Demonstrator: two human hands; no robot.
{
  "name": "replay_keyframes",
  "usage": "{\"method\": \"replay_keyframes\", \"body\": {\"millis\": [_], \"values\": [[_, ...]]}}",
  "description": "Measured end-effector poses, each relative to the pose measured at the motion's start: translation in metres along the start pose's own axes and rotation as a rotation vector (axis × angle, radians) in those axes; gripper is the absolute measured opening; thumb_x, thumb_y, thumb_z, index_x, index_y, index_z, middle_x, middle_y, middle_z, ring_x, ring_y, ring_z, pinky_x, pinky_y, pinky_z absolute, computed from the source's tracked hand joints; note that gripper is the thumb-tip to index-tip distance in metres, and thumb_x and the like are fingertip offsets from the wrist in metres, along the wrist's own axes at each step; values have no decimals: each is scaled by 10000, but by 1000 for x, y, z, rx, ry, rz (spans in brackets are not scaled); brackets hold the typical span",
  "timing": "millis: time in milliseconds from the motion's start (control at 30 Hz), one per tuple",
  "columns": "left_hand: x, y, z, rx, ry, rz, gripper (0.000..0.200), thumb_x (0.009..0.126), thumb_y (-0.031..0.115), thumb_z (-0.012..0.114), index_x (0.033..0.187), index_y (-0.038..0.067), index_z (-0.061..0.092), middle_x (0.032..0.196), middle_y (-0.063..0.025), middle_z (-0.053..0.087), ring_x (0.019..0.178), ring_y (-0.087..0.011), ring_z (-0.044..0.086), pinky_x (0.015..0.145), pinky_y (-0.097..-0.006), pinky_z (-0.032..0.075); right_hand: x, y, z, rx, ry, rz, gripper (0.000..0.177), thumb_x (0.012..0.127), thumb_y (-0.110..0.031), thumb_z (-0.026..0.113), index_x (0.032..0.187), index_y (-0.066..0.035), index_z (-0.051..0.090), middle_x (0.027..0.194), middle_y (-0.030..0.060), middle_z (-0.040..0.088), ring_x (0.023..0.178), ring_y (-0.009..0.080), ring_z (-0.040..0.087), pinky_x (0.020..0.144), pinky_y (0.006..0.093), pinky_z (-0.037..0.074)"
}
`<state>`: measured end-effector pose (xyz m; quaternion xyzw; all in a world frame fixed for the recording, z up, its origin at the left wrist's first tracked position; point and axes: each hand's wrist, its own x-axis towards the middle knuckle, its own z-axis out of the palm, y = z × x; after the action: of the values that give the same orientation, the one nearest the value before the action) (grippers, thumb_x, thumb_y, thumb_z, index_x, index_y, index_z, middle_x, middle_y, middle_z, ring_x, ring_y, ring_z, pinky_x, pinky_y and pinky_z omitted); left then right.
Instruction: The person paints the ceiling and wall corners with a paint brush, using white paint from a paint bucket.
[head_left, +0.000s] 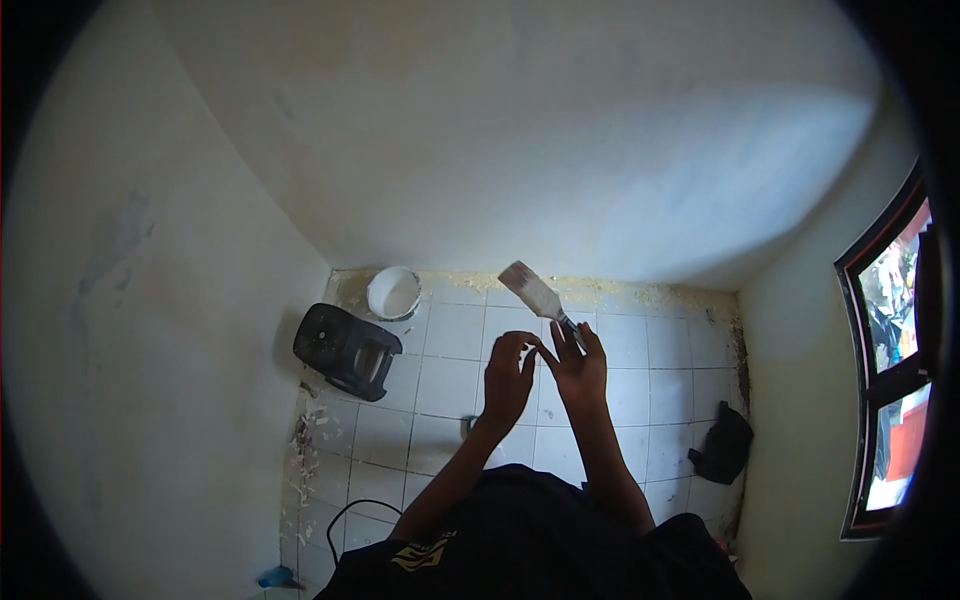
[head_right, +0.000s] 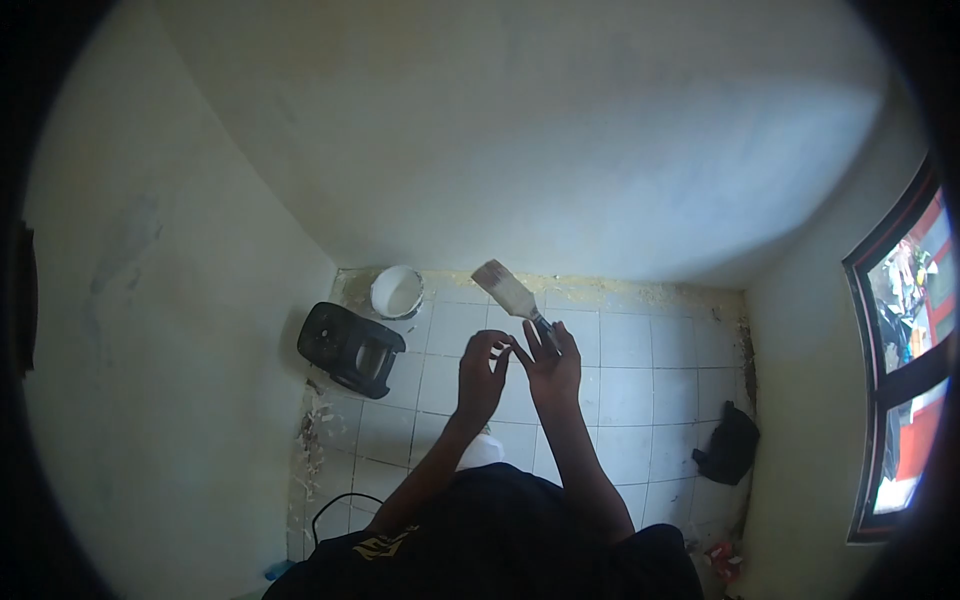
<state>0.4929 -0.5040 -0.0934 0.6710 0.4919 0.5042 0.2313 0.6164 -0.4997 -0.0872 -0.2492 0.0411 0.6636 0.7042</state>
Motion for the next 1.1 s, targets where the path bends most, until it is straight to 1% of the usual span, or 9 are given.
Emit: {"method": "replay_keyframes", "body": {"millis": [267, 333, 467, 567, 600, 767, 833, 933, 1100], "values": [[85, -47, -45, -20, 25, -81, 186, 815, 41, 664, 966, 36, 555, 976, -104, 560, 928, -261, 556, 713, -359, 490, 68, 58, 71, -21, -33, 48, 209, 971, -246, 530, 1110, -103, 470, 1164, 114, 584, 1250, 304, 494, 951, 618, 399], [93, -67, -50, -40, -15, -124, 254, 832, 43, 639, 1065, 22, 540, 1086, -128, 552, 1018, -295, 541, 806, -374, 473, 80, 74, 75, 27, 23, 103, 125, 958, -236, 563, 1051, -167, 516, 1114, 78, 638, 1205, 278, 550, 953, 656, 361], [105, -103, -52, -158, -128, -228, 385, 888, 59, 557, 1252, -18, 462, 1287, -205, 482, 1206, -355, 479, 933, -394, 446, 112, 105, 82, 7, 34, 163, 149, 964, -261, 555, 1061, -164, 497, 1133, 81, 633, 1185, 292, 565, 930, 645, 391], [113, -129, -53, -138, -175, -207, 431, 970, 165, 443, 1341, -48, 386, 1433, -236, 350, 1324, -379, 375, 1063, -419, 343, 152, 131, 88, -96, 13, 140, 289, 987, -287, 506, 1190, -103, 415, 1235, 99, 550, 1216, 269, 535, 897, 559, 435], [124, -129, -56, -318, -202, -380, 458, 999, 224, 398, 1369, -44, 363, 1442, -239, 357, 1340, -367, 363, 1086, -410, 307, 163, 136, 98, -123, 38, 142, 317, 988, -295, 503, 1218, -100, 402, 1249, 100, 545, 1220, 267, 532, 917, 559, 425], [173, -164, -77, -438, -193, -436, 466, 1012, 268, 405, 1396, 7, 369, 1347, -254, 480, 1290, -361, 442, 1061, -404, 333, 248, 180, 120, -203, 101, 177, 487, 965, -345, 538, 1340, -106, 340, 1326, 86, 504, 1246, 244, 510, 963, 551, 390], [203, -182, -91, -333, -369, -480, 520, 993, 281, 455, 1436, 33, 342, 1395, -216, 451, 1299, -303, 444, 1062, -372, 336, 293, 207, 118, -223, 122, 219, 444, 960, -348, 541, 1310, -130, 377, 1305, 69, 510, 1236, 224, 517, 945, 523, 412], [240, -235, -98, -144, -380, -520, 527, 970, 271, 513, 1423, 41, 372, 1343, -221, 508, 1254, -309, 499, 1015, -368, 391, 360, 246, 117, -265, 174, 284, 300, 958, -318, 544, 1204, -167, 461, 1196, 46, 542, 1185, 199, 548, 910, 481, 435], [330, -279, -107, -112, -378, -644, 498, 949, 228, 555, 1395, 45, 429, 1225, -209, 601, 1130, -295, 595, 942, -345, 449, 452, 283, 138, -288, 168, 394, 356, 922, -305, 610, 1151, -93, 438, 1154, 98, 545, 1097, 230, 589, 816, 392, 504]]}}
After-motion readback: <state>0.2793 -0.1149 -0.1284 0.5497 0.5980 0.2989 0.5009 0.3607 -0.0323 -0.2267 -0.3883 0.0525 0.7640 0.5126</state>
